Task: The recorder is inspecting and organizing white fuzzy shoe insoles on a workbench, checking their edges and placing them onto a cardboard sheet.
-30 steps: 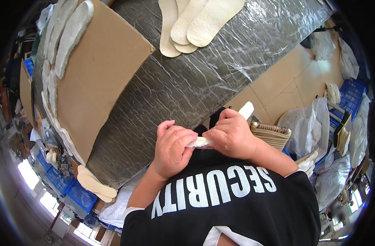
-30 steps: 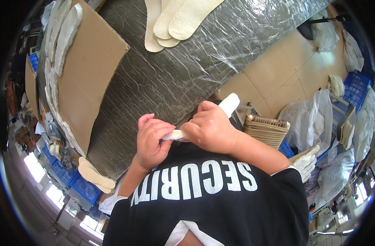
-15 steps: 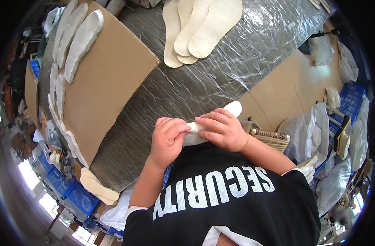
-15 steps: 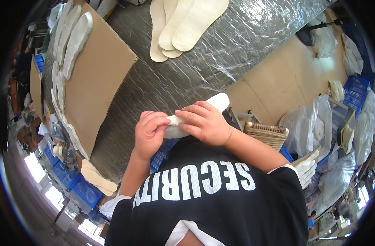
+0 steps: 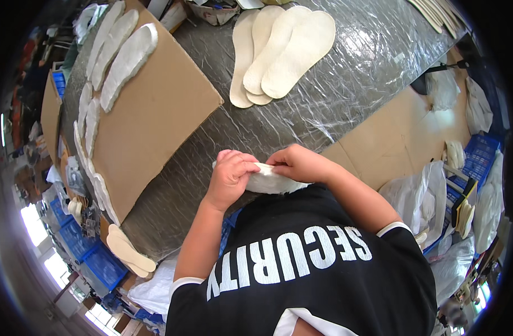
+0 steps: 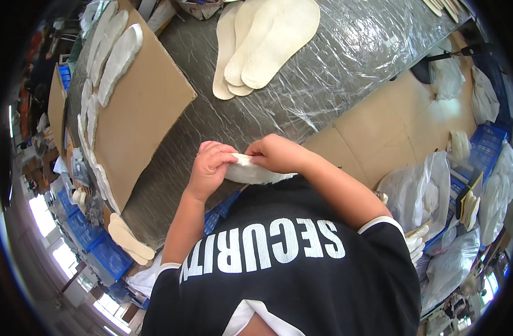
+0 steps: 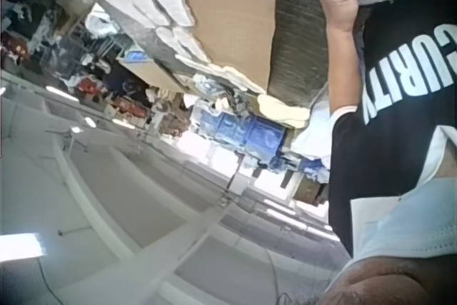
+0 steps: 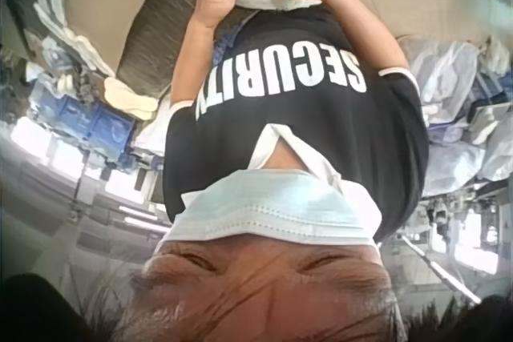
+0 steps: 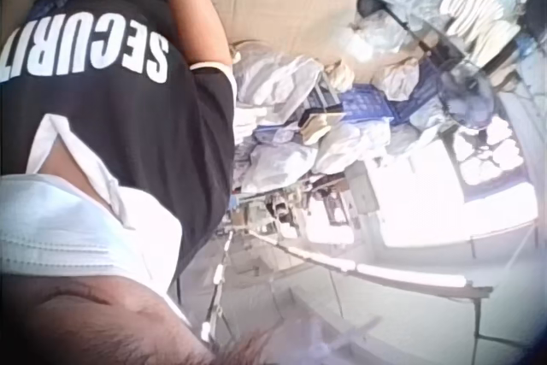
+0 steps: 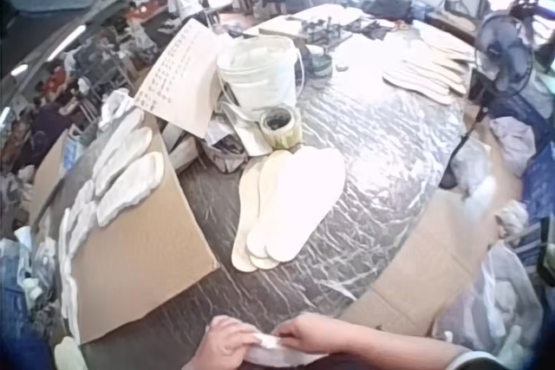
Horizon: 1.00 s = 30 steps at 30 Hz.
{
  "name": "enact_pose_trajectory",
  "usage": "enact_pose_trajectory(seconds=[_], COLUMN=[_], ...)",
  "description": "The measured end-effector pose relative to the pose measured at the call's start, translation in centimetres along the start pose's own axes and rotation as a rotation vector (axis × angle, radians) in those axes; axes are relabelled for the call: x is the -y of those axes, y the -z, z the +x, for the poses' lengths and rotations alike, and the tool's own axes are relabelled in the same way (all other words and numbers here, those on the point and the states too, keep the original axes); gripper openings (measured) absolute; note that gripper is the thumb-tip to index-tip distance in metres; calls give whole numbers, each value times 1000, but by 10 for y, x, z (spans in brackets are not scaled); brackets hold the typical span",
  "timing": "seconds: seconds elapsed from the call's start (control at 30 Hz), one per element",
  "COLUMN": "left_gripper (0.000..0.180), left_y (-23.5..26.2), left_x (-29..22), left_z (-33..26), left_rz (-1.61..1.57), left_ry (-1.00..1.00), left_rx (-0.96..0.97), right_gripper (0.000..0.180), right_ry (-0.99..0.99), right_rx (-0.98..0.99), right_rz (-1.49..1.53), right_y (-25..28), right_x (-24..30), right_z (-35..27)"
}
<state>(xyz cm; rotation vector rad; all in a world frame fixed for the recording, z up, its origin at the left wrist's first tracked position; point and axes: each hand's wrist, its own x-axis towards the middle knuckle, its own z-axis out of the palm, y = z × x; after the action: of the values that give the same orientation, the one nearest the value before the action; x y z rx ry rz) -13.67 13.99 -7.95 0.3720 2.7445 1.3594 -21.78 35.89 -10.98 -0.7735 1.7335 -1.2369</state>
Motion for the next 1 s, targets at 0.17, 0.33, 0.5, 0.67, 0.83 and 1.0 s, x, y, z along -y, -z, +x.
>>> enact_pose_trajectory(seconds=[0.17, 0.33, 0.5, 0.67, 0.83, 1.0], left_gripper=[19, 19, 20, 19, 15, 13], left_y=[-11, -10, -3, -8, -11, -12], left_x=[8, -22, -26, -7, 4, 5], left_z=[1, 18, 23, 18, 11, 4], left_rz=[-52, 80, 308, 328, 331, 338], left_ry=[50, 135, 10, -120, -240, -321], left_rx=[-77, -183, -31, -4, -66, -81], right_gripper=[21, 21, 23, 25, 24, 24], right_ry=[-41, -24, -68, -138, -221, -263], right_rx=[3, -94, -42, 94, 218, 108], right_rz=[-29, 10, 104, 63, -33, -68], right_y=[8, 1, 6, 19, 19, 7], right_x=[9, -6, -9, -6, -2, -3], right_z=[6, 7, 15, 30, 43, 42])
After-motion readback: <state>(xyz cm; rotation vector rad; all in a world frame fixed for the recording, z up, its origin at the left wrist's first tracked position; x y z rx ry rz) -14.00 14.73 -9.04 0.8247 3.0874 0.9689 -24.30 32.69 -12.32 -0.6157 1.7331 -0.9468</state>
